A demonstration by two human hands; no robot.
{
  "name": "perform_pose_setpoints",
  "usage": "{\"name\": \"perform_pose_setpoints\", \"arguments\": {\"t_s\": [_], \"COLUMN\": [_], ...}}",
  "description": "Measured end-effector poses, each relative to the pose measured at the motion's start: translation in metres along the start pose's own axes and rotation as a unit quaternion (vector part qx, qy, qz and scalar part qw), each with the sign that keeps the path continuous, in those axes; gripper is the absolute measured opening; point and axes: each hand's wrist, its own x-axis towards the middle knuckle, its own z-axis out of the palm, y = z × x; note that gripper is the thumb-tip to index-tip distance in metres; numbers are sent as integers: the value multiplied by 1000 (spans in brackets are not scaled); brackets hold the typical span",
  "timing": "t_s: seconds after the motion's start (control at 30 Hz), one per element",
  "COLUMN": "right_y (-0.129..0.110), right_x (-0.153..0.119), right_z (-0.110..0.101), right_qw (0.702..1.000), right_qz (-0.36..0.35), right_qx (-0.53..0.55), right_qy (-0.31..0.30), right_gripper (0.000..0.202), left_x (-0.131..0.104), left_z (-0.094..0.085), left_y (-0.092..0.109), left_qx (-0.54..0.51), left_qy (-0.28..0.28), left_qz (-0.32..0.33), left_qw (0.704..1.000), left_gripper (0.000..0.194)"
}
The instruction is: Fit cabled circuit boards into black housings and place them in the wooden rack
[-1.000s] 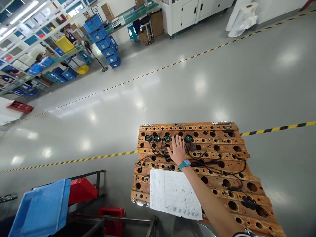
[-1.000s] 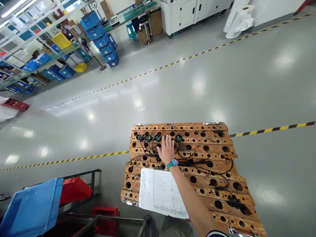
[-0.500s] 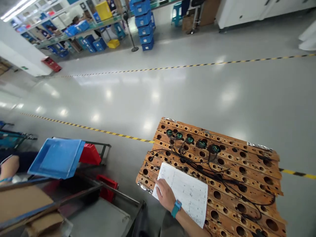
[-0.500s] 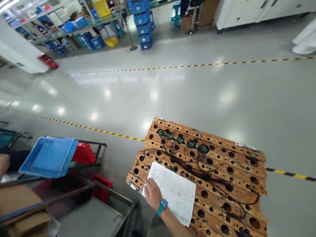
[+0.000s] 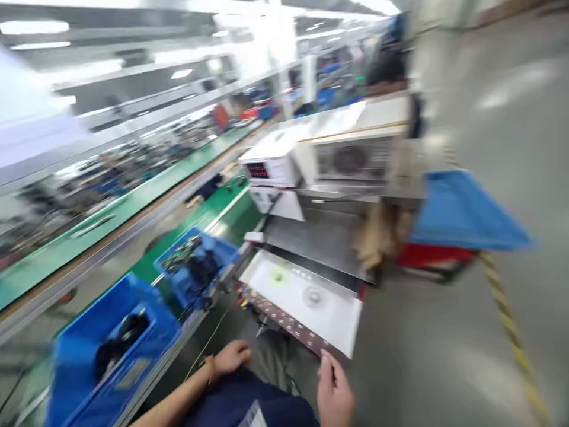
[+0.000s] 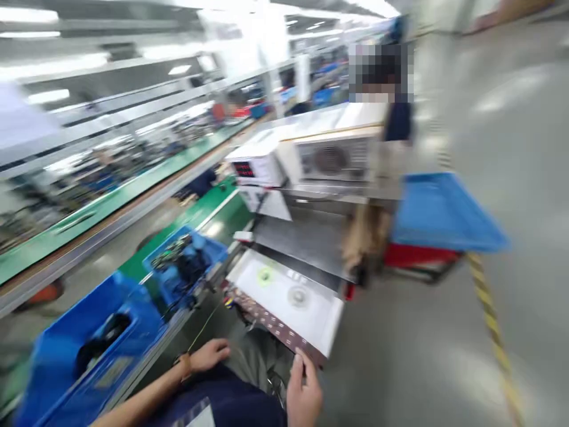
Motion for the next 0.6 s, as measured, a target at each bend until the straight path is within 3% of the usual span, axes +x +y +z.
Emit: {"name": "perform_pose_setpoints", "arguments": {"t_s": [0.13,0.27,0.37,0.5,0.6], "right_y": [-20,-42,-58,-77,-98], "right_x": [33,39,31,6,-15], "right_z": [95,179,233,303,353], "right_qw": [987,952,924,896,864], "right_qz": [-101,-198,-251,-297,-312], "right_qx": [13,14,10,8,6], "right_qy": [-121,-232,-288,-330,-395], "right_gripper": [50,48,41,41,44], "left_x": [30,35,20,-14,-35], "left_z": [-25,-42,-52,-81,-113], "left_y": [-99,-171,-215,-281,-351], "left_qx": [-115,-148,-197,-274,-198], "left_qy": [44,96,196,410,467], "left_qz": [-64,-133,-164,-111,-152], "left_qw": [990,975,946,863,848], "left_gripper": [18,20,19,19,18]}}
